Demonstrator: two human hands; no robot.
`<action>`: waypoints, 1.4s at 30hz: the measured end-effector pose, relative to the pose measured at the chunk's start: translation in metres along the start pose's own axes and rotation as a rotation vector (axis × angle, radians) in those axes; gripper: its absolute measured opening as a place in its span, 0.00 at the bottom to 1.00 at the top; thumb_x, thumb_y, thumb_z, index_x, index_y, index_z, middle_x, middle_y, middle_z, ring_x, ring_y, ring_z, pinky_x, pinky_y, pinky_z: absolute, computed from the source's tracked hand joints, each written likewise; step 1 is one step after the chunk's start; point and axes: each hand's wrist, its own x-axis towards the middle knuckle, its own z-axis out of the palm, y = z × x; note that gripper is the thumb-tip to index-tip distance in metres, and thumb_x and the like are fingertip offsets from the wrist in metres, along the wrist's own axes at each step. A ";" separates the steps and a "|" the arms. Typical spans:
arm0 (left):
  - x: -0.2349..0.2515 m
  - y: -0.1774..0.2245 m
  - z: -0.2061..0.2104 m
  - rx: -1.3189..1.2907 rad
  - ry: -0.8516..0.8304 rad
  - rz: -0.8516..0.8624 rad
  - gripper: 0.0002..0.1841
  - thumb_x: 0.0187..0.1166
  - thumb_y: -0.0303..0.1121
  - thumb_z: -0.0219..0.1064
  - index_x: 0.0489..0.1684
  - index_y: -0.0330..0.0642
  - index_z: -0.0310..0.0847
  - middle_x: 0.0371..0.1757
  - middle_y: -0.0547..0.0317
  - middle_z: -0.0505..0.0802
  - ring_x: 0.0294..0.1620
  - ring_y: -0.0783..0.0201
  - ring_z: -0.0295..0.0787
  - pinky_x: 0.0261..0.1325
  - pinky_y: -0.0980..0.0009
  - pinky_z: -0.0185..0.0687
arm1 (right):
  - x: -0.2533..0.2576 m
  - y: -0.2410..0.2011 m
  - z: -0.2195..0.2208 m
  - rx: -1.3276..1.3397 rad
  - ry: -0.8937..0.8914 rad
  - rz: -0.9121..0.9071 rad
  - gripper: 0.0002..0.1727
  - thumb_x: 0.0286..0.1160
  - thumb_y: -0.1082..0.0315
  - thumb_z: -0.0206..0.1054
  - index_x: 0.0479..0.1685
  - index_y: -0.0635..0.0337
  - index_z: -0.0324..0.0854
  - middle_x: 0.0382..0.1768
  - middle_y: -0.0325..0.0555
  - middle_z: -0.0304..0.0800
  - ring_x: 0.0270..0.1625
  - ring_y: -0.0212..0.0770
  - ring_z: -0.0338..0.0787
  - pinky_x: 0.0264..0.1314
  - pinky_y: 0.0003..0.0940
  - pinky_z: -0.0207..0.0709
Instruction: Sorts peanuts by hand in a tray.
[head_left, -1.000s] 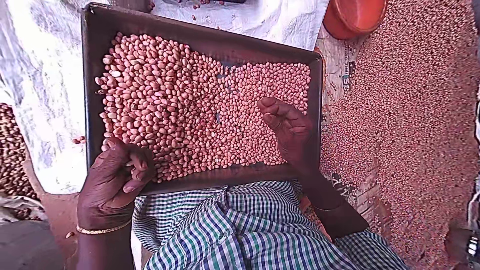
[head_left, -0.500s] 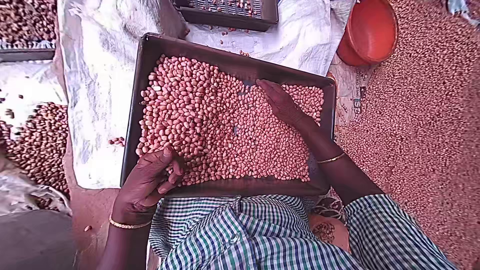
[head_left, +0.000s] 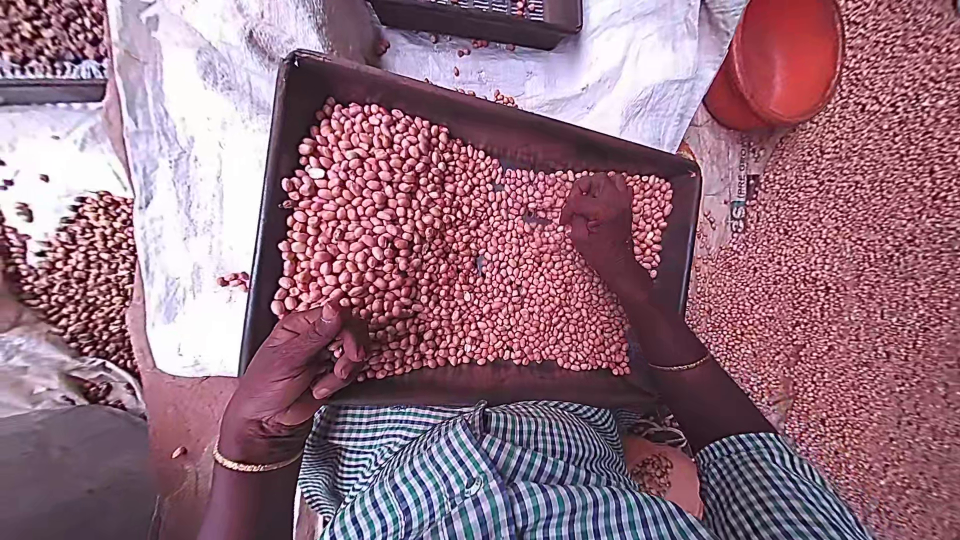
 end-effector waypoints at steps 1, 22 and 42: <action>-0.001 0.000 0.000 -0.009 -0.005 -0.001 0.21 0.85 0.49 0.62 0.25 0.51 0.92 0.18 0.75 0.87 0.13 0.87 0.74 0.16 0.92 0.67 | -0.006 -0.001 -0.010 0.009 -0.025 0.036 0.10 0.69 0.84 0.58 0.27 0.69 0.84 0.49 0.67 0.84 0.58 0.67 0.79 0.60 0.59 0.66; 0.000 -0.003 0.003 -0.019 -0.018 0.109 0.21 0.88 0.48 0.57 0.32 0.51 0.93 0.21 0.77 0.90 0.16 0.88 0.78 0.20 0.92 0.71 | 0.138 0.091 -0.001 0.694 -0.869 -0.109 0.14 0.85 0.63 0.63 0.59 0.60 0.85 0.41 0.40 0.90 0.41 0.24 0.88 0.47 0.25 0.82; 0.001 -0.002 0.007 0.012 -0.007 0.096 0.21 0.88 0.49 0.56 0.31 0.52 0.93 0.20 0.80 0.89 0.16 0.90 0.77 0.20 0.93 0.70 | 0.065 -0.021 -0.021 0.145 -0.216 -0.132 0.09 0.78 0.77 0.67 0.51 0.69 0.89 0.47 0.61 0.91 0.49 0.52 0.92 0.57 0.38 0.82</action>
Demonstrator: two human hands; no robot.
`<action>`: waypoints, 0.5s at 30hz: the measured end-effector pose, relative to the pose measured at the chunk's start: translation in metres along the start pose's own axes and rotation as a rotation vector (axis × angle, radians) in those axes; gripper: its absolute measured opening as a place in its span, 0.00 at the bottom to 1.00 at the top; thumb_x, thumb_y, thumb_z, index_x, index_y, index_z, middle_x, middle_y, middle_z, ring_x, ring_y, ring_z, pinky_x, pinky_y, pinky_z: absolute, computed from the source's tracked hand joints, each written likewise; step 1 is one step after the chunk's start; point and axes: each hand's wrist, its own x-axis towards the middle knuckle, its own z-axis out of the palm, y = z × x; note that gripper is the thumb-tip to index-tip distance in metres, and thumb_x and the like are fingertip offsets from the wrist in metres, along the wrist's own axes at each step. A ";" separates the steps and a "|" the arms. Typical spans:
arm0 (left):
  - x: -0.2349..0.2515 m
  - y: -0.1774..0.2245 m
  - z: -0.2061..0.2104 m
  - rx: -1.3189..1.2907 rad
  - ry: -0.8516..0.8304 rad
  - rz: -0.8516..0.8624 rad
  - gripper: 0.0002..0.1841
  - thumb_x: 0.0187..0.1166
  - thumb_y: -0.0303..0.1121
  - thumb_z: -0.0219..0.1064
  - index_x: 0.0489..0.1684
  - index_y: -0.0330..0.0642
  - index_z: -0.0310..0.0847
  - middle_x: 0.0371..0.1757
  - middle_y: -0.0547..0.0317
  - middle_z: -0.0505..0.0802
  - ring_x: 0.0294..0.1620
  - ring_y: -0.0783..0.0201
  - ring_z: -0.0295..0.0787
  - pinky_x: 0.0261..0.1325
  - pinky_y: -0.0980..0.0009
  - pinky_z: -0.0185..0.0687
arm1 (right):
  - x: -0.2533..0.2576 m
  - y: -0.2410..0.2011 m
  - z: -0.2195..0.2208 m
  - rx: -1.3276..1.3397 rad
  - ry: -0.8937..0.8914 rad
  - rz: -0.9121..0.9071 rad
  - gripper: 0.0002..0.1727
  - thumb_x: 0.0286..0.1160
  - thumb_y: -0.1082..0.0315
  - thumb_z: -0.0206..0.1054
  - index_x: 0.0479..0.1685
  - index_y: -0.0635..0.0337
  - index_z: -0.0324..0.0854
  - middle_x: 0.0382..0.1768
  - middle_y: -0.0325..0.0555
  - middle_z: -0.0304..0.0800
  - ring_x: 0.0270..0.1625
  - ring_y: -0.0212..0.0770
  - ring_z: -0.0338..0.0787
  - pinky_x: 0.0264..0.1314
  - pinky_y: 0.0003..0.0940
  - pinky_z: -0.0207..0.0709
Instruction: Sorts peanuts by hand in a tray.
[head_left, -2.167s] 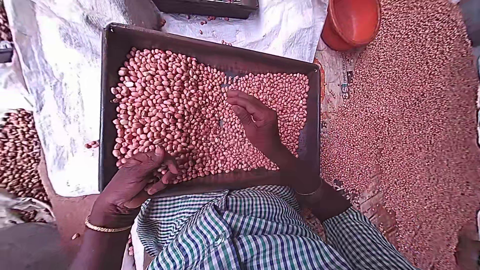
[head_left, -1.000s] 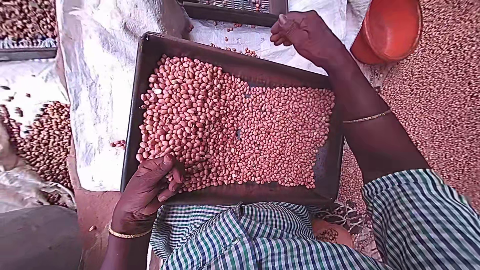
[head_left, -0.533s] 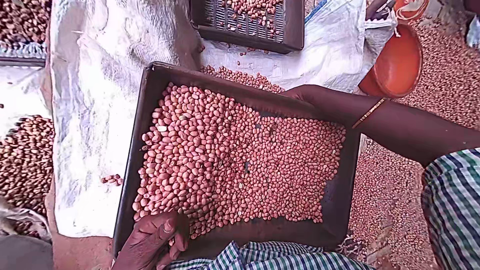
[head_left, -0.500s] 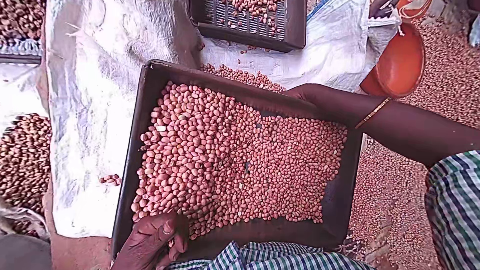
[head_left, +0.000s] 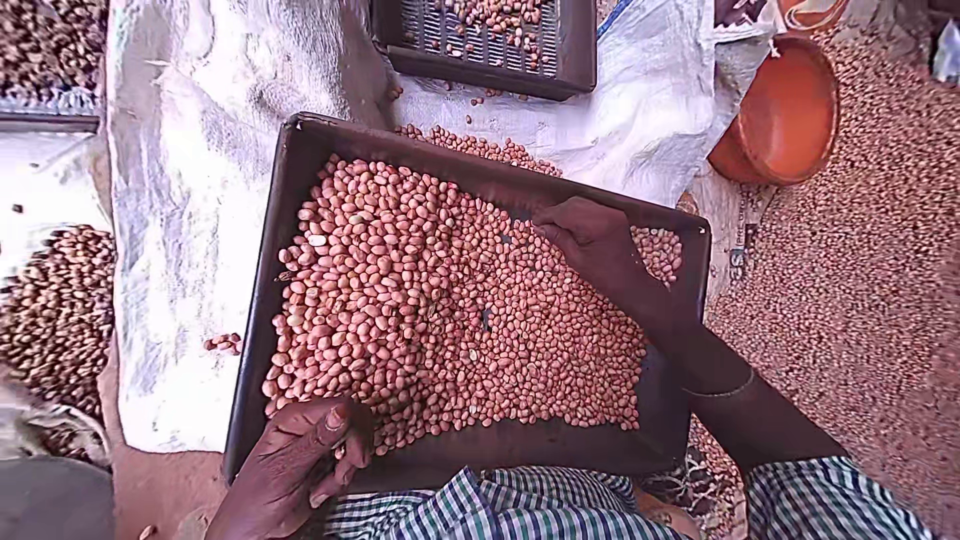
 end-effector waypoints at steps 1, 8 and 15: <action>0.000 -0.001 0.001 -0.001 0.000 0.005 0.21 0.88 0.49 0.57 0.30 0.53 0.93 0.20 0.80 0.89 0.16 0.90 0.76 0.19 0.93 0.69 | -0.006 0.003 0.011 -0.044 0.002 0.019 0.11 0.79 0.77 0.65 0.54 0.69 0.88 0.48 0.62 0.90 0.50 0.55 0.92 0.57 0.42 0.83; 0.003 0.001 0.004 0.025 0.031 0.019 0.20 0.86 0.48 0.61 0.25 0.55 0.93 0.19 0.79 0.89 0.12 0.90 0.74 0.14 0.93 0.66 | 0.004 0.021 0.040 -0.026 0.083 0.043 0.10 0.77 0.78 0.64 0.47 0.75 0.90 0.45 0.69 0.91 0.45 0.62 0.93 0.52 0.50 0.85; 0.003 0.001 0.007 0.053 0.083 0.013 0.24 0.90 0.38 0.53 0.19 0.54 0.90 0.15 0.76 0.88 0.09 0.88 0.73 0.13 0.92 0.65 | -0.002 0.011 0.036 -0.034 0.222 0.048 0.10 0.76 0.79 0.63 0.47 0.74 0.90 0.47 0.70 0.90 0.49 0.64 0.92 0.56 0.52 0.83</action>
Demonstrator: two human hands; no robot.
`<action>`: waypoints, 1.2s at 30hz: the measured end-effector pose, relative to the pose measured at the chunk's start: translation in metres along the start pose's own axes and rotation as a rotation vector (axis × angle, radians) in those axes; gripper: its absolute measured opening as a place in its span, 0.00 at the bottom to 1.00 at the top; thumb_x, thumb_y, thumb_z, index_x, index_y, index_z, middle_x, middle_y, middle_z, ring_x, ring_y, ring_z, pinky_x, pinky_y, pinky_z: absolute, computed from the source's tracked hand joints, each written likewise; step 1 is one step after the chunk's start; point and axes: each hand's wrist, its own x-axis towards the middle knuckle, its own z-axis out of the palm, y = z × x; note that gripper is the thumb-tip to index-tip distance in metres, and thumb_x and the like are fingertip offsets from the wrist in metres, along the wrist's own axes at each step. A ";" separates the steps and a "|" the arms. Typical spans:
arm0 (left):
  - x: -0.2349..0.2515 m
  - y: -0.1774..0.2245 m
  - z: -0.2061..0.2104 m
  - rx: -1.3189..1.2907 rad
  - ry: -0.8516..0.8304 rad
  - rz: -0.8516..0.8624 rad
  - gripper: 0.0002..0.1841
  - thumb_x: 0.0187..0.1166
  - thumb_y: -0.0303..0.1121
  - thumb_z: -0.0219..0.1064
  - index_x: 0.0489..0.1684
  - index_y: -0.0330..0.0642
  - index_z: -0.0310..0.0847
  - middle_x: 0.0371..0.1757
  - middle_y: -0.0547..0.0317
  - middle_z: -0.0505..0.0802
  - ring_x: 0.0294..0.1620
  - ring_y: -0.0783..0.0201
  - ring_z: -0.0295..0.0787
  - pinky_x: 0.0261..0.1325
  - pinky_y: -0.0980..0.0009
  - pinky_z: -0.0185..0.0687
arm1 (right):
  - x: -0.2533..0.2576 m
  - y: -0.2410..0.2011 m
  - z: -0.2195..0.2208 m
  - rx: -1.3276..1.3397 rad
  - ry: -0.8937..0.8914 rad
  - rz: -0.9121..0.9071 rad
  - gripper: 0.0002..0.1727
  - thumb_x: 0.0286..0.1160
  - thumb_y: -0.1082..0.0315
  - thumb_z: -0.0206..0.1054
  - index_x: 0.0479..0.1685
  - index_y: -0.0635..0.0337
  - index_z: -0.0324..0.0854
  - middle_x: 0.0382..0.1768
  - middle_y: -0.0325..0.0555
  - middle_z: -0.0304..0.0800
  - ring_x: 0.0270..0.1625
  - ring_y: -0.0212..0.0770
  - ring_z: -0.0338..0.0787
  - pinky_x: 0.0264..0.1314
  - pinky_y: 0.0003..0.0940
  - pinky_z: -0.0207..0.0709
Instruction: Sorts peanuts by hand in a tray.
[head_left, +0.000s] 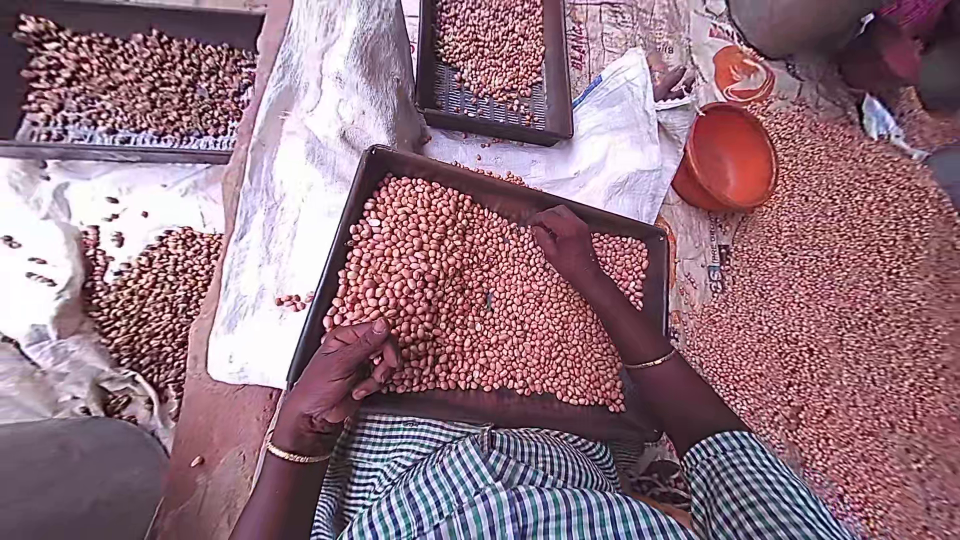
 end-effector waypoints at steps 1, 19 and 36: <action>0.000 0.000 0.000 -0.002 0.004 0.002 0.26 0.91 0.36 0.50 0.18 0.54 0.90 0.15 0.76 0.88 0.10 0.88 0.73 0.13 0.92 0.65 | 0.002 -0.003 -0.002 -0.011 -0.004 0.009 0.10 0.77 0.78 0.63 0.47 0.73 0.90 0.48 0.70 0.90 0.53 0.66 0.91 0.58 0.57 0.80; 0.003 0.008 0.012 -0.022 0.108 -0.046 0.31 0.92 0.27 0.37 0.16 0.48 0.82 0.13 0.73 0.86 0.07 0.87 0.69 0.12 0.91 0.62 | 0.030 -0.060 0.010 -0.463 -0.487 0.389 0.16 0.89 0.76 0.51 0.60 0.79 0.80 0.63 0.74 0.82 0.65 0.71 0.84 0.66 0.63 0.71; 0.004 0.006 0.015 -0.043 0.155 -0.068 0.30 0.93 0.26 0.36 0.17 0.44 0.80 0.12 0.69 0.85 0.06 0.85 0.70 0.11 0.91 0.63 | -0.003 -0.047 0.020 -0.305 -0.369 0.303 0.18 0.86 0.76 0.54 0.67 0.72 0.82 0.65 0.73 0.81 0.71 0.70 0.80 0.72 0.62 0.69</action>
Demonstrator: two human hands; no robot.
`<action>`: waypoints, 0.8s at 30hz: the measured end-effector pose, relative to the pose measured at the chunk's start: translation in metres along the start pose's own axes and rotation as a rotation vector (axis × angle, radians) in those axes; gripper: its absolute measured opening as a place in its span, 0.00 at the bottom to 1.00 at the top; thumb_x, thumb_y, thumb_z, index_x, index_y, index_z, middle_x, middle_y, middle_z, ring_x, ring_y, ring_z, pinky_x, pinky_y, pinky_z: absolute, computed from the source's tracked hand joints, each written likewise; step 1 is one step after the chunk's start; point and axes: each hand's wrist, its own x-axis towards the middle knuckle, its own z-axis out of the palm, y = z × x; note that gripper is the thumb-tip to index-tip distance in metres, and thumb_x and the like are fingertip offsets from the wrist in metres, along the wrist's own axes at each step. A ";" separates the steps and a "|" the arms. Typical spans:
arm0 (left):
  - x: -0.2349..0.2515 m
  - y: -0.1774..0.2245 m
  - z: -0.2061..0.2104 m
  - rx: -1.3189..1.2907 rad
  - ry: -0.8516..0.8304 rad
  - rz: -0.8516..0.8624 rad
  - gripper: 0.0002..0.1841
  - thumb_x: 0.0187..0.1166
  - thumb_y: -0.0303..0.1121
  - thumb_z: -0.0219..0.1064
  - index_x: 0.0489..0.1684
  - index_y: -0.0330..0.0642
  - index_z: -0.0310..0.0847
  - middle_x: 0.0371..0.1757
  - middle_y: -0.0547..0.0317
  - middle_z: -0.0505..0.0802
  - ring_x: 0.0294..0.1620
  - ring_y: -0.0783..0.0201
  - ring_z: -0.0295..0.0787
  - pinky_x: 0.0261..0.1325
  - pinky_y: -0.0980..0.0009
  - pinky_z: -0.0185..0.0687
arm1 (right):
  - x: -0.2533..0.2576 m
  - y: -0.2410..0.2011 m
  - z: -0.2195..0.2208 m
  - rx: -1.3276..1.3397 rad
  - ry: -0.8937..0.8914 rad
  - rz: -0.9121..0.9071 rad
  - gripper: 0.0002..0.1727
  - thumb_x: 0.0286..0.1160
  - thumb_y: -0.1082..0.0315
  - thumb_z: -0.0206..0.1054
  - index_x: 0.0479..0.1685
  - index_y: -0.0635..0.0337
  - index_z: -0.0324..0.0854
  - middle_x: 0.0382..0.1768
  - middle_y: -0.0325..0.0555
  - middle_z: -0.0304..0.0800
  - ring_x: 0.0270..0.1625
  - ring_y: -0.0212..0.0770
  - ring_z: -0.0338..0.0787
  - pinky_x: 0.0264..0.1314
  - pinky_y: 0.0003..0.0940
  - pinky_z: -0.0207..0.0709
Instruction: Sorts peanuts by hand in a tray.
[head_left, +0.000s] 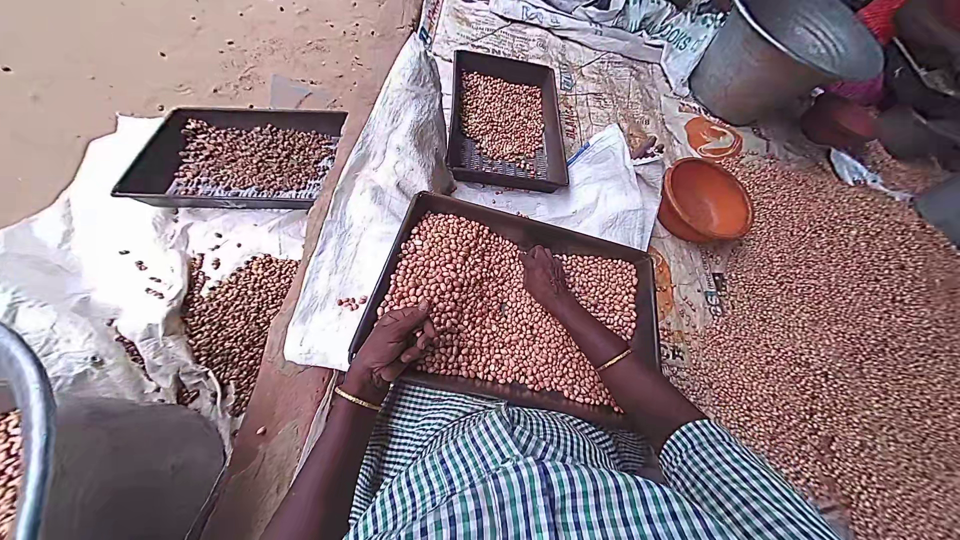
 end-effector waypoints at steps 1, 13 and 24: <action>0.000 0.000 0.000 0.007 -0.004 0.005 0.31 0.93 0.27 0.36 0.16 0.45 0.81 0.12 0.70 0.85 0.06 0.85 0.70 0.11 0.91 0.63 | 0.000 0.001 0.000 0.006 0.003 -0.006 0.18 0.86 0.76 0.54 0.67 0.72 0.82 0.65 0.73 0.80 0.70 0.71 0.80 0.71 0.62 0.70; -0.001 -0.006 -0.010 0.036 -0.084 0.067 0.31 0.90 0.28 0.37 0.15 0.50 0.85 0.13 0.73 0.86 0.07 0.87 0.71 0.11 0.91 0.64 | 0.076 0.042 -0.093 0.538 0.098 -0.163 0.23 0.94 0.65 0.47 0.72 0.73 0.77 0.60 0.64 0.90 0.61 0.53 0.90 0.70 0.47 0.76; -0.002 -0.012 -0.019 -0.044 -0.186 0.114 0.19 0.83 0.50 0.65 0.24 0.53 0.94 0.17 0.77 0.89 0.10 0.90 0.72 0.13 0.93 0.65 | 0.084 0.035 -0.085 0.671 -0.545 -0.012 0.13 0.83 0.69 0.64 0.60 0.62 0.86 0.42 0.40 0.91 0.38 0.22 0.86 0.45 0.21 0.79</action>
